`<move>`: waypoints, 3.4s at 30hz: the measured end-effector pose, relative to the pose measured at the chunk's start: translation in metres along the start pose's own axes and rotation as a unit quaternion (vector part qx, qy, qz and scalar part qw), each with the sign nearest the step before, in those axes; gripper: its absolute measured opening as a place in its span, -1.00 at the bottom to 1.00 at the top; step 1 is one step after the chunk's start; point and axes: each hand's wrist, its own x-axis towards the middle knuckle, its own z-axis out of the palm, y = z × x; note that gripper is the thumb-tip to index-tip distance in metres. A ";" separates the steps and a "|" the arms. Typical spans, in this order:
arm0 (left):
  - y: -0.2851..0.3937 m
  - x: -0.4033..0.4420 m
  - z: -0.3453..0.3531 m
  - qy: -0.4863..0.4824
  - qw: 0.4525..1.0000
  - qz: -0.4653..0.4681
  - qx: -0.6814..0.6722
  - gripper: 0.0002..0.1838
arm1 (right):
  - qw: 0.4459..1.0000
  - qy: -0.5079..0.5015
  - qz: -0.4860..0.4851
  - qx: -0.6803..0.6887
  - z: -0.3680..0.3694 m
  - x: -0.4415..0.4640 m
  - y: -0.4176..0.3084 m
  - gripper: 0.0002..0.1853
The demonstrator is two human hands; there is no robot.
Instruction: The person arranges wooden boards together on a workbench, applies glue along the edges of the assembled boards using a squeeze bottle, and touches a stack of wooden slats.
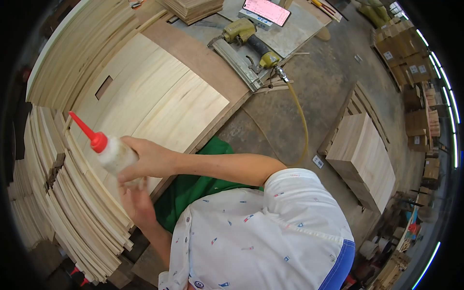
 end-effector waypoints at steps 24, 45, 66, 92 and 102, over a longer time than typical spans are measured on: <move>0.011 0.010 -0.010 0.025 0.996 -0.012 0.086 -0.29 | 0.973 -0.117 0.054 -0.193 -0.027 0.003 0.002 -0.19; -0.011 -0.002 0.018 0.167 0.967 0.144 0.131 -0.47 | 0.913 -0.002 0.011 0.408 0.022 -0.024 0.068 -0.40; -0.015 -0.048 -0.031 0.013 0.712 0.198 0.673 -0.45 | 0.975 0.044 0.012 0.220 0.015 0.038 0.039 -0.40; -0.021 -0.048 -0.054 0.010 0.741 0.184 0.646 -0.46 | 0.987 -0.064 0.022 0.144 0.020 0.070 0.051 -0.46; -0.023 -0.048 -0.055 0.013 0.749 0.189 0.635 -0.46 | 0.993 -0.084 0.016 0.077 0.030 0.069 0.050 -0.44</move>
